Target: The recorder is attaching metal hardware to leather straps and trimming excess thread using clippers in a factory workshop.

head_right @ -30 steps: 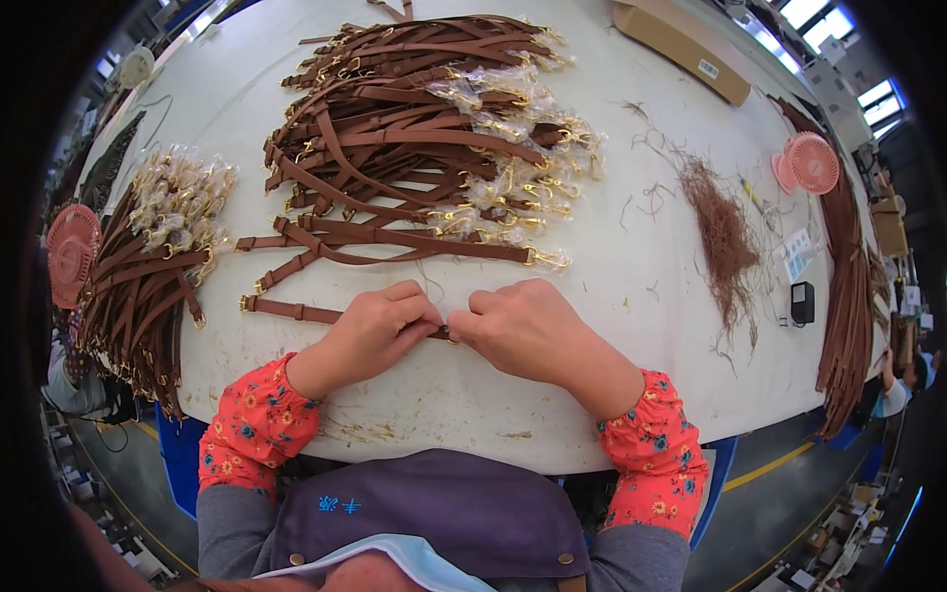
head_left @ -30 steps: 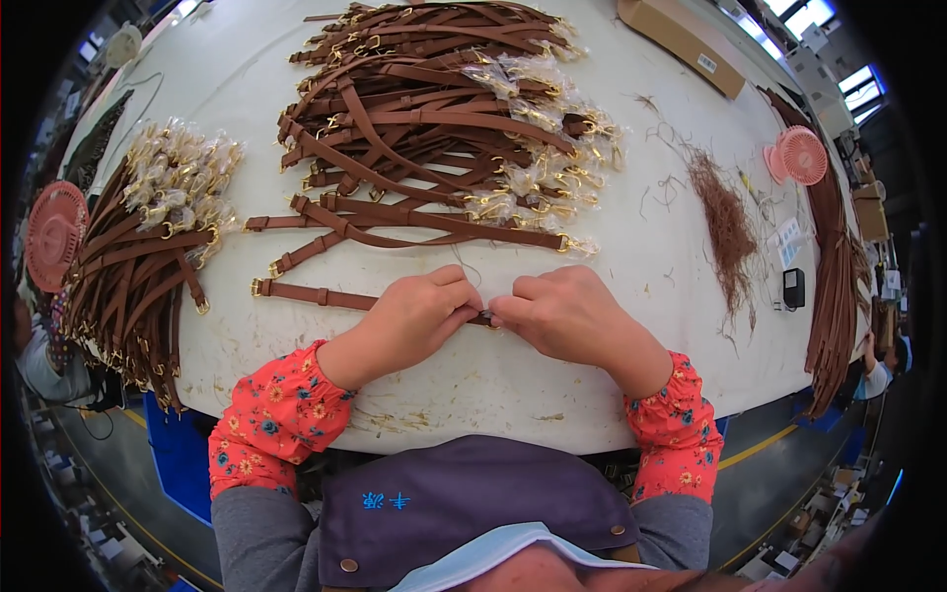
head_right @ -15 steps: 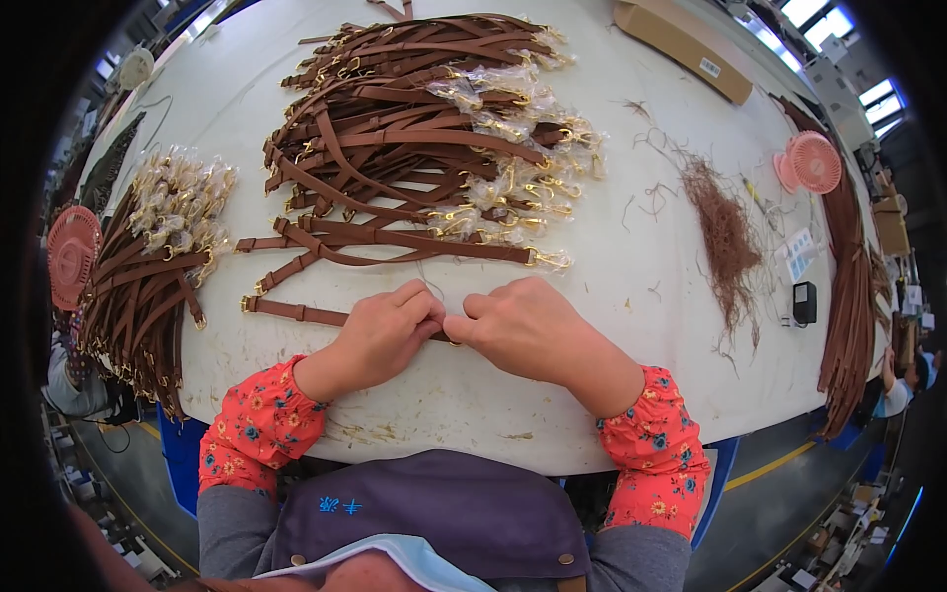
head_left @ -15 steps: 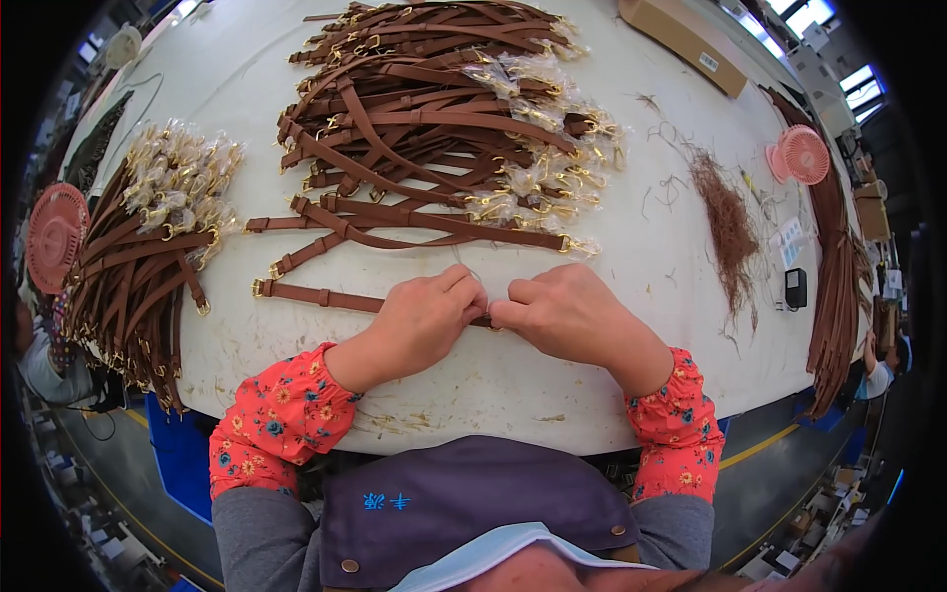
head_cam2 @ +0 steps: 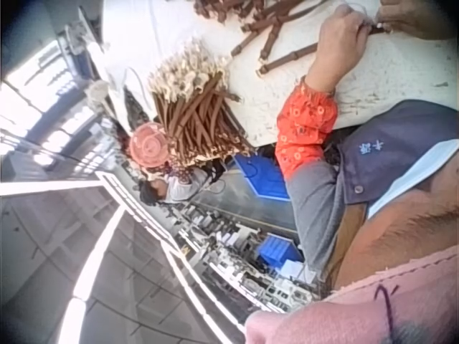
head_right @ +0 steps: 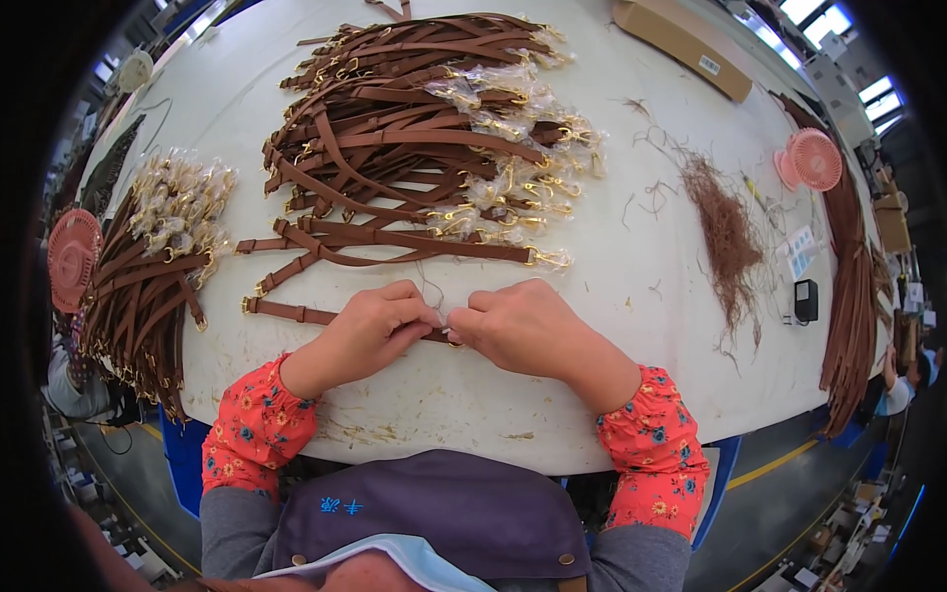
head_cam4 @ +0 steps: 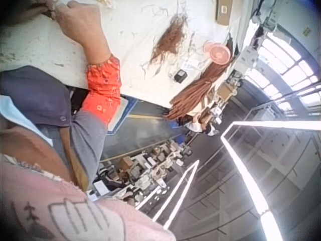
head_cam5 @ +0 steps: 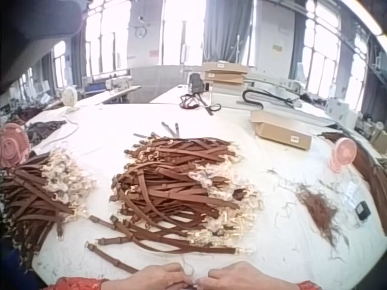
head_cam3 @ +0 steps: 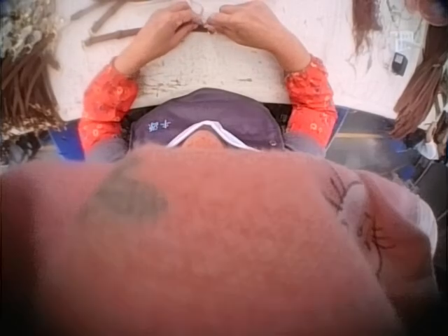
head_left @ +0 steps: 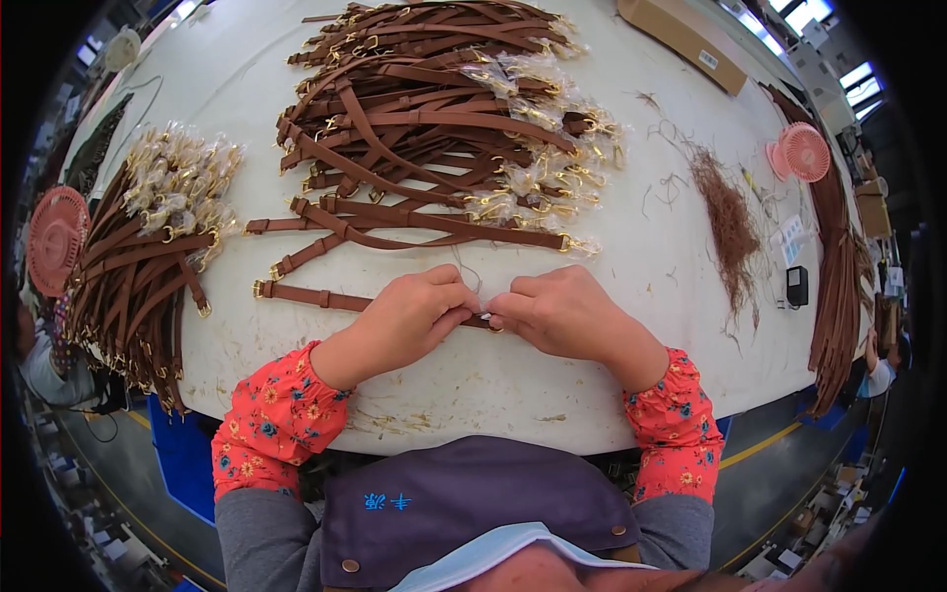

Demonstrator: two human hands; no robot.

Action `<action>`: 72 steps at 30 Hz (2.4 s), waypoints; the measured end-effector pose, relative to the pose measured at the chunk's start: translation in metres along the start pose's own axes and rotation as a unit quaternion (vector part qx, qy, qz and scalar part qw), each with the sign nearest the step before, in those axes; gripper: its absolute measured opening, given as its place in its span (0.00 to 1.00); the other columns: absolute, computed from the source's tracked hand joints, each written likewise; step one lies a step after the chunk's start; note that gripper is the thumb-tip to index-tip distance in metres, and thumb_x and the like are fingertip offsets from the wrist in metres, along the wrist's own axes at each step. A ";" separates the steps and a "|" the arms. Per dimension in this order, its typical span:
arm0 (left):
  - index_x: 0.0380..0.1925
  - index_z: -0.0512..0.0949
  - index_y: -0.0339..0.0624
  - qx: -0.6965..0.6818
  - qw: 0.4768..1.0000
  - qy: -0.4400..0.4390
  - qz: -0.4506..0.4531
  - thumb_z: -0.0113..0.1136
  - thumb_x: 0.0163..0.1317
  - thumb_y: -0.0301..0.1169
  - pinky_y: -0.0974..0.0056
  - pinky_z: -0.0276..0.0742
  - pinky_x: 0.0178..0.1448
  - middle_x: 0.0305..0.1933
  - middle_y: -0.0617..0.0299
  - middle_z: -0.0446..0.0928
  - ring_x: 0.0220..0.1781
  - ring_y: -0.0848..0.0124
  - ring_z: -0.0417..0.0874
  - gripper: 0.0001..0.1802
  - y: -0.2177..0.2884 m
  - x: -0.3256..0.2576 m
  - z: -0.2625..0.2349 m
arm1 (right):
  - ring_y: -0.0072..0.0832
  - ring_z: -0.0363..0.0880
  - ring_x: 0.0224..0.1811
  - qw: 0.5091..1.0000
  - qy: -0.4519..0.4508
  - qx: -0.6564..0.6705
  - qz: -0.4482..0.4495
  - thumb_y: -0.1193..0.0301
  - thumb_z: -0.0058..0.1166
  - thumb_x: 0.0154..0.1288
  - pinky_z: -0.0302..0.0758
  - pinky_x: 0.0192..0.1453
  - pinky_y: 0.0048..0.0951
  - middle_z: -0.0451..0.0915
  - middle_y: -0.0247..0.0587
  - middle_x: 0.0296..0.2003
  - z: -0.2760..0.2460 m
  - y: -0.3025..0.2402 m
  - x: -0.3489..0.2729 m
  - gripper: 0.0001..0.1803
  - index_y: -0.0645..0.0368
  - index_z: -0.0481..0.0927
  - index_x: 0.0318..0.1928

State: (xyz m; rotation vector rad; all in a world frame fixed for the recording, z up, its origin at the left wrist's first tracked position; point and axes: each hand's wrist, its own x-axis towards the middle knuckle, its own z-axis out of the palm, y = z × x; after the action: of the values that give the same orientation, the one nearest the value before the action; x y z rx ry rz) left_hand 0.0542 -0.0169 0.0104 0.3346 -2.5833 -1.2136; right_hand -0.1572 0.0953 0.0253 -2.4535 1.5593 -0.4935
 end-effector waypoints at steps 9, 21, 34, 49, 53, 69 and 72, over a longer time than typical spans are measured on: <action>0.34 0.77 0.40 0.068 0.997 0.026 -0.014 0.62 0.59 0.23 0.56 0.76 0.36 0.36 0.57 0.76 0.35 0.54 0.81 0.04 0.003 0.002 0.010 | 0.29 0.79 0.22 0.999 0.023 -0.023 -0.032 0.65 0.60 0.60 0.71 0.22 0.33 0.72 0.30 0.20 0.002 -0.001 0.001 0.07 0.50 0.75 0.29; 0.38 0.74 0.43 0.008 0.996 0.075 -0.041 0.58 0.64 0.25 0.52 0.75 0.35 0.38 0.57 0.76 0.34 0.52 0.79 0.05 0.001 0.002 0.012 | 0.29 0.79 0.22 0.998 0.013 -0.042 -0.036 0.68 0.59 0.58 0.72 0.23 0.33 0.72 0.30 0.21 0.005 -0.002 0.000 0.05 0.49 0.75 0.31; 0.47 0.80 0.47 0.064 0.995 -0.013 0.071 0.67 0.55 0.23 0.55 0.73 0.51 0.44 0.61 0.80 0.47 0.60 0.79 0.18 0.000 0.004 -0.014 | 0.35 0.84 0.35 0.955 0.118 -0.020 0.273 0.63 0.67 0.58 0.78 0.33 0.34 0.81 0.35 0.41 -0.021 0.038 -0.034 0.22 0.49 0.79 0.53; 0.27 0.78 0.47 0.316 0.916 0.202 0.142 0.74 0.52 0.38 0.62 0.65 0.31 0.22 0.69 0.71 0.25 0.67 0.74 0.14 0.017 -0.003 -0.055 | 0.39 0.81 0.33 0.928 0.038 0.337 0.152 0.75 0.61 0.61 0.77 0.37 0.32 0.83 0.39 0.36 -0.011 0.012 -0.021 0.12 0.55 0.81 0.46; 0.28 0.78 0.46 0.328 0.940 0.080 0.046 0.72 0.53 0.36 0.60 0.67 0.32 0.23 0.68 0.72 0.26 0.66 0.75 0.11 0.022 -0.010 -0.059 | 0.36 0.81 0.33 0.964 0.000 0.243 0.107 0.73 0.63 0.59 0.77 0.37 0.32 0.82 0.37 0.37 -0.005 0.007 -0.020 0.14 0.53 0.81 0.47; 0.46 0.80 0.44 0.091 0.995 0.028 0.034 0.68 0.57 0.29 0.56 0.74 0.48 0.36 0.59 0.76 0.41 0.58 0.78 0.16 0.011 0.007 0.009 | 0.36 0.84 0.35 0.967 0.023 0.195 0.161 0.62 0.61 0.64 0.79 0.37 0.33 0.84 0.40 0.37 -0.020 0.008 -0.022 0.15 0.53 0.81 0.48; 0.47 0.82 0.47 0.056 0.998 -0.003 0.006 0.67 0.58 0.29 0.57 0.75 0.44 0.33 0.59 0.76 0.36 0.59 0.79 0.15 0.005 0.011 0.006 | 0.36 0.84 0.32 0.965 0.034 0.196 0.171 0.61 0.61 0.64 0.78 0.36 0.32 0.84 0.39 0.35 -0.020 0.008 -0.024 0.13 0.52 0.82 0.46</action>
State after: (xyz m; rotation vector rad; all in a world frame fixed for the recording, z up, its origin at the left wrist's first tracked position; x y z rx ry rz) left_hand 0.0410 -0.0128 0.0119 0.3380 -2.6617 -1.0690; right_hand -0.1809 0.1138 0.0370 -1.8495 1.6736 -0.7445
